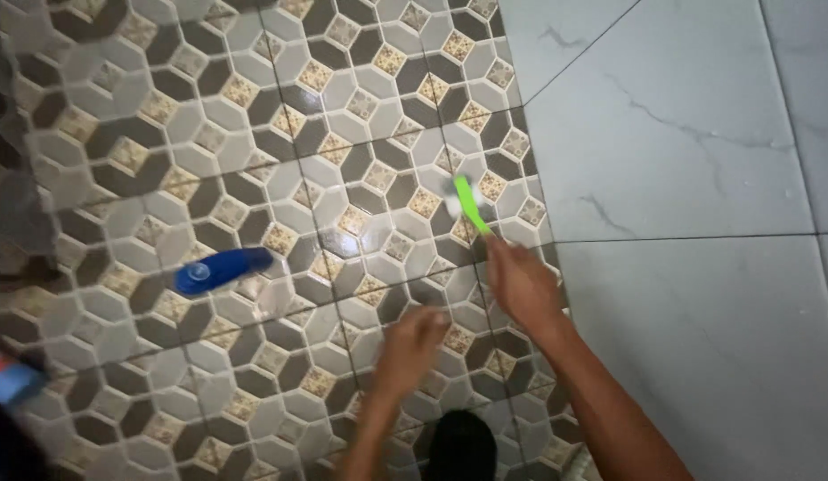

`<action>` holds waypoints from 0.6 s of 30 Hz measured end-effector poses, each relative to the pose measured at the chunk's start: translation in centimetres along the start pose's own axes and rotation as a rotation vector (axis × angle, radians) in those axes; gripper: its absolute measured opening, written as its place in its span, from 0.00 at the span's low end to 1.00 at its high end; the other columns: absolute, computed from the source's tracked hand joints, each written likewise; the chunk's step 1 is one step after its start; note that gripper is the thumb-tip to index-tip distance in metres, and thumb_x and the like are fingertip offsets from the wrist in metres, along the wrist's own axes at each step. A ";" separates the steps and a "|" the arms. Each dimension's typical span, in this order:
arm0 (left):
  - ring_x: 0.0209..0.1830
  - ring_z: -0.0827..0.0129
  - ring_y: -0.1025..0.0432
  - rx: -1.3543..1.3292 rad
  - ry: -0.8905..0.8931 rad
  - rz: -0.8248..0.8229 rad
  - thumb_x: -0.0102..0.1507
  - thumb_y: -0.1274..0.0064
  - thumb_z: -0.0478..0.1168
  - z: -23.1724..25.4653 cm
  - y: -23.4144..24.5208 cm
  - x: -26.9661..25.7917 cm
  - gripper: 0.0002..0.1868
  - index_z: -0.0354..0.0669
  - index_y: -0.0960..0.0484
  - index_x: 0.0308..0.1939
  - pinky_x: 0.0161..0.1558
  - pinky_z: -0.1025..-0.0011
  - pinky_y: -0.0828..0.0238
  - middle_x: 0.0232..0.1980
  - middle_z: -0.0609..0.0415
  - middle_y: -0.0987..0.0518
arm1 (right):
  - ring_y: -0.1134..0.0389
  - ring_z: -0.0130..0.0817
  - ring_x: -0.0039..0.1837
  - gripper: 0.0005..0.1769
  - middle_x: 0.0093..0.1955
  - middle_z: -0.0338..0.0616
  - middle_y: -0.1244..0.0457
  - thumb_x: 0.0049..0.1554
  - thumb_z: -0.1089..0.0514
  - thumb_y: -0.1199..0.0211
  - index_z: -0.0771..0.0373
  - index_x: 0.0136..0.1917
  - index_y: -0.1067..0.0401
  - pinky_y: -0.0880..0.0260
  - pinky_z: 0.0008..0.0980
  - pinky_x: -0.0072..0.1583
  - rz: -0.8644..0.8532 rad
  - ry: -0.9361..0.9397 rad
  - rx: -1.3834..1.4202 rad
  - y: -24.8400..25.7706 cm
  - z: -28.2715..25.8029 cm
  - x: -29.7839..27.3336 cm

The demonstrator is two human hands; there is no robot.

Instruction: Scrubbing floor tiles in a bathroom using a brush and cleaning liquid.

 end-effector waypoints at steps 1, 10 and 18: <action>0.31 0.70 0.25 0.007 -0.098 0.101 0.67 0.54 0.47 -1.9 0.9 0.4 0.18 0.45 0.19 0.57 0.36 0.71 0.26 0.35 0.55 0.17 | 0.37 0.39 0.30 0.22 0.41 0.47 0.33 0.65 0.55 0.49 0.55 0.71 0.35 0.36 0.39 0.31 0.092 0.094 0.028 1.2 -0.5 0.8; 0.14 0.70 0.42 0.199 -0.186 0.211 0.67 0.47 0.48 -5.5 8.0 -1.5 0.26 0.39 0.26 0.16 0.23 0.67 0.40 0.15 0.55 0.30 | 0.29 0.39 0.34 0.29 0.40 0.41 0.29 0.58 0.52 0.41 0.45 0.72 0.36 0.31 0.40 0.38 -0.184 -0.132 0.037 -2.7 3.9 -12.4; 0.12 0.68 0.43 0.231 -0.213 0.347 0.63 0.43 0.47 -7.1 7.6 -0.8 0.26 0.41 0.27 0.12 0.20 0.66 0.44 0.13 0.56 0.30 | 0.35 0.38 0.31 0.22 0.41 0.49 0.33 0.66 0.56 0.53 0.63 0.70 0.33 0.34 0.40 0.31 -0.059 0.077 0.074 1.1 -2.2 7.0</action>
Point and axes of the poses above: each hand's wrist, its own x-axis towards the middle knuckle, its own y-axis out of the back of the hand, z = x × y, the point moved 4 cm from there along x, towards the middle knuckle
